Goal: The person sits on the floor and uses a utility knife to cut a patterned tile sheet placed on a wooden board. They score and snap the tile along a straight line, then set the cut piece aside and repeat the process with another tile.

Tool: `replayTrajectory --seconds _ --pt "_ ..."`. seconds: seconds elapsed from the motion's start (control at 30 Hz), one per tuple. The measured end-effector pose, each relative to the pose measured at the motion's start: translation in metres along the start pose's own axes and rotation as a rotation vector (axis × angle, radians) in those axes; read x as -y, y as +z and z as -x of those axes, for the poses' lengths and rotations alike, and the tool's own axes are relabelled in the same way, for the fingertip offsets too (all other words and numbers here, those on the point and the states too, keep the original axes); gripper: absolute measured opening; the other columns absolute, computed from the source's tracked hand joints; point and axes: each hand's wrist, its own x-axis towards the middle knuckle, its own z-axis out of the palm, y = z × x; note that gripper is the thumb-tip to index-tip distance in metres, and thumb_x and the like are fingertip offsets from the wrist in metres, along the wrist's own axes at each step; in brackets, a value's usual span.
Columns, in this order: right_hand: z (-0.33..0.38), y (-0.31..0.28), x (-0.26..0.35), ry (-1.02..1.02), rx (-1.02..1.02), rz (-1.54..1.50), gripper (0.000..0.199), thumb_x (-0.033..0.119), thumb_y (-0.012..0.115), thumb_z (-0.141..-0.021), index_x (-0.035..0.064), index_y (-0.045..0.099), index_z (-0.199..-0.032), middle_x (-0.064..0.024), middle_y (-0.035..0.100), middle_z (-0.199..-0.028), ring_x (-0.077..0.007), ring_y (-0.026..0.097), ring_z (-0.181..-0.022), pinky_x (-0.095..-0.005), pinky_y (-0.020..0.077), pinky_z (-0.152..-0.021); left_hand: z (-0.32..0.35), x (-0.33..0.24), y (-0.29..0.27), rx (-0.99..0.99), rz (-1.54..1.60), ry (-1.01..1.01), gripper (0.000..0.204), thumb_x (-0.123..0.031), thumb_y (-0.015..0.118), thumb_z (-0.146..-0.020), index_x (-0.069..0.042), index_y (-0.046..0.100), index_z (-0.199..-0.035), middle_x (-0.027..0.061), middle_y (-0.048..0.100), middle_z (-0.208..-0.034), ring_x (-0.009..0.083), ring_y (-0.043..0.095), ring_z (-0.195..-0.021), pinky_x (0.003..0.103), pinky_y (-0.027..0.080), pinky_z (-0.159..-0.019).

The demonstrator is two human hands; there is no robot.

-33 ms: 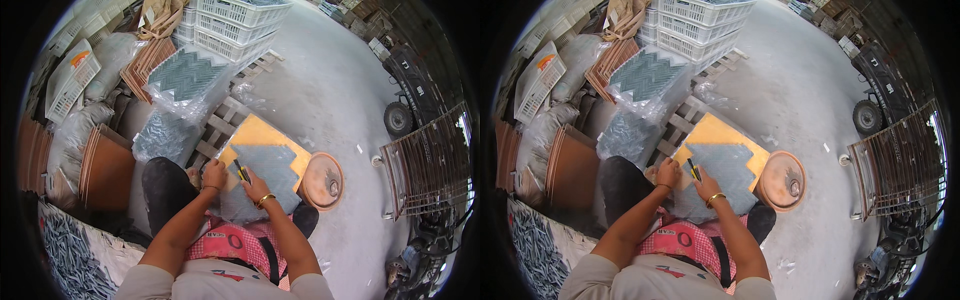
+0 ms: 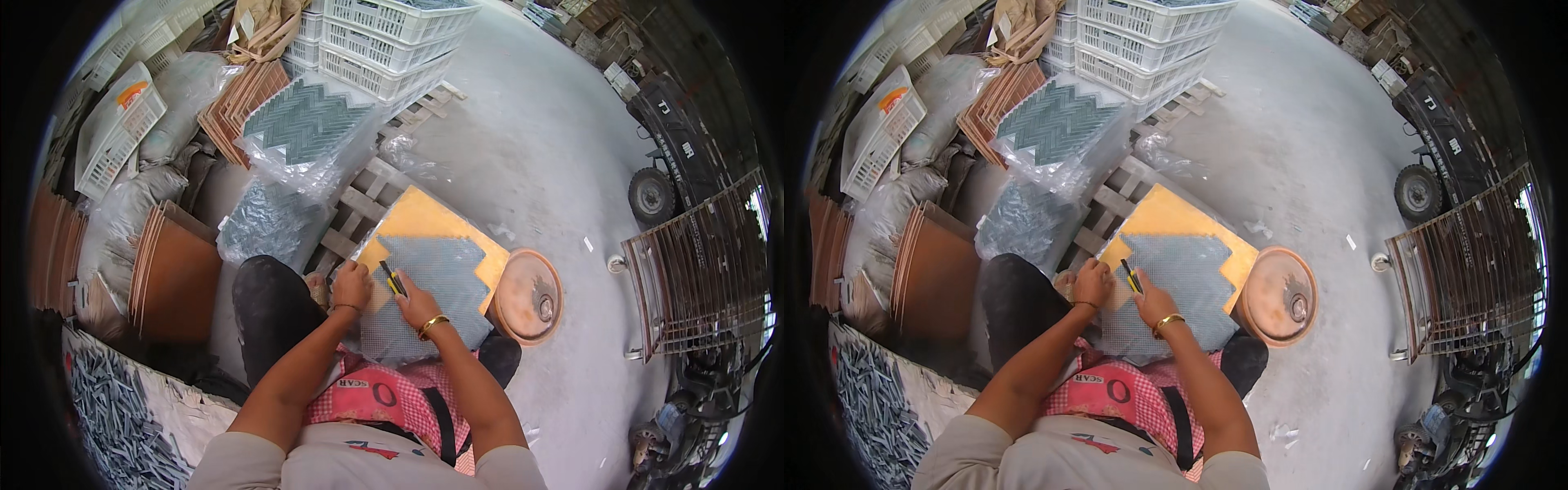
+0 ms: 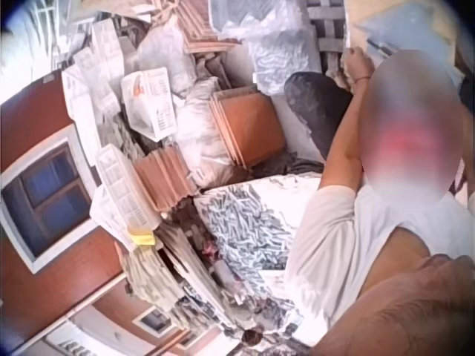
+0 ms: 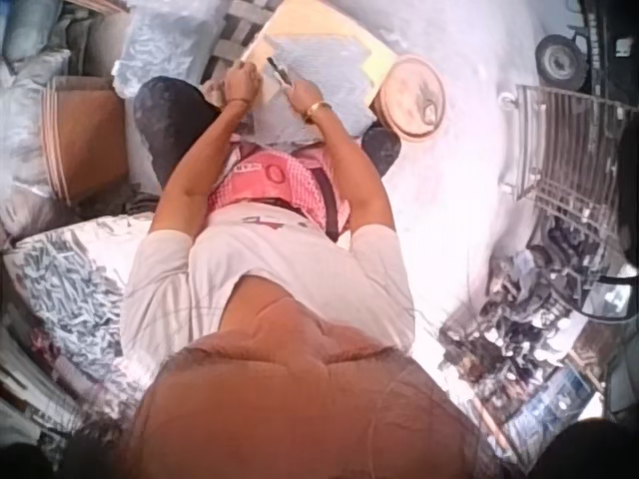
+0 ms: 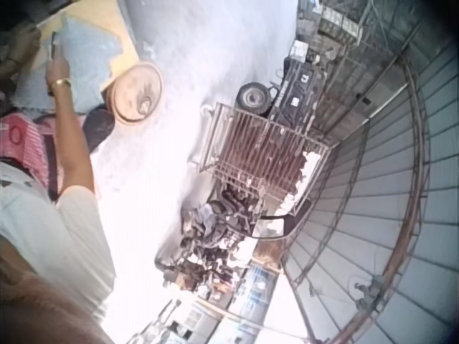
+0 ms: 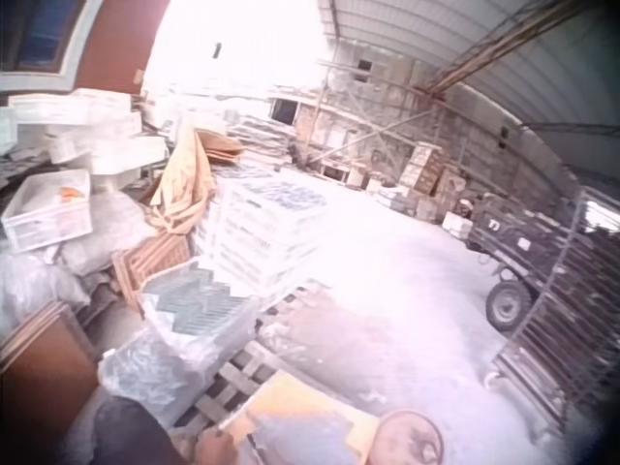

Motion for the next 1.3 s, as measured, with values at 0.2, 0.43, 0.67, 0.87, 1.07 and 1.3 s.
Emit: replayTrajectory --seconds 0.2,0.43,0.67,0.87,1.07,1.3 --pt "-0.015 -0.006 0.016 -0.145 0.191 0.44 0.056 0.011 0.043 -0.083 0.0246 0.028 -0.135 -0.0207 0.061 -0.08 -0.0363 0.06 -0.074 -0.0453 0.0478 -0.066 0.005 0.005 0.018 -0.087 0.026 -0.084 0.01 -0.01 0.062 -0.067 -0.006 0.057 -0.074 0.0111 0.056 -0.077 0.032 0.052 -0.081 0.04 0.043 -0.071" --pt "-0.015 -0.016 0.02 -0.183 0.251 0.644 0.055 0.007 0.038 -0.085 0.0278 0.027 -0.135 -0.0174 0.061 -0.084 -0.0342 0.062 -0.073 -0.0426 0.05 -0.063 0.007 -0.002 0.016 -0.113 0.026 -0.111 0.009 -0.013 0.062 -0.069 -0.006 0.055 -0.071 0.0108 0.055 -0.076 0.031 0.053 -0.079 0.041 0.042 -0.068" --pt "-0.007 -0.019 0.015 -0.233 0.216 0.685 0.058 0.007 0.041 -0.083 0.0273 0.027 -0.136 -0.0158 0.06 -0.08 -0.0328 0.061 -0.068 -0.0416 0.0497 -0.06 0.005 -0.002 0.012 -0.094 0.036 -0.142 0.009 -0.012 0.062 -0.07 -0.007 0.055 -0.072 0.0091 0.055 -0.077 0.0295 0.053 -0.08 0.04 0.043 -0.068" --pt "0.003 -0.018 0.013 -0.19 0.222 0.675 0.058 0.006 0.042 -0.083 0.025 0.027 -0.136 -0.0166 0.06 -0.078 -0.0322 0.06 -0.066 -0.0417 0.0488 -0.058 0.005 -0.003 0.008 -0.085 0.068 -0.176 0.009 -0.013 0.063 -0.069 -0.007 0.056 -0.071 0.0097 0.055 -0.076 0.0301 0.053 -0.08 0.04 0.043 -0.068" --pt "0.016 -0.025 0.004 -0.208 0.228 0.691 0.058 0.005 0.043 -0.083 0.0231 0.028 -0.136 -0.0173 0.059 -0.076 -0.0317 0.06 -0.064 -0.0405 0.0488 -0.057 0.005 -0.002 0.009 -0.091 0.092 -0.169 0.009 -0.011 0.062 -0.069 -0.006 0.055 -0.072 0.01 0.055 -0.077 0.0305 0.052 -0.081 0.041 0.042 -0.07" --pt "0.024 -0.026 -0.003 -0.217 0.177 0.71 0.061 0.006 0.047 -0.081 0.0267 0.028 -0.135 -0.0159 0.058 -0.07 -0.0309 0.058 -0.058 -0.0404 0.0474 -0.051 0.005 -0.002 0.007 -0.072 0.12 -0.182 0.008 -0.011 0.061 -0.071 -0.006 0.055 -0.072 0.0106 0.055 -0.079 0.0307 0.052 -0.083 0.04 0.042 -0.073"
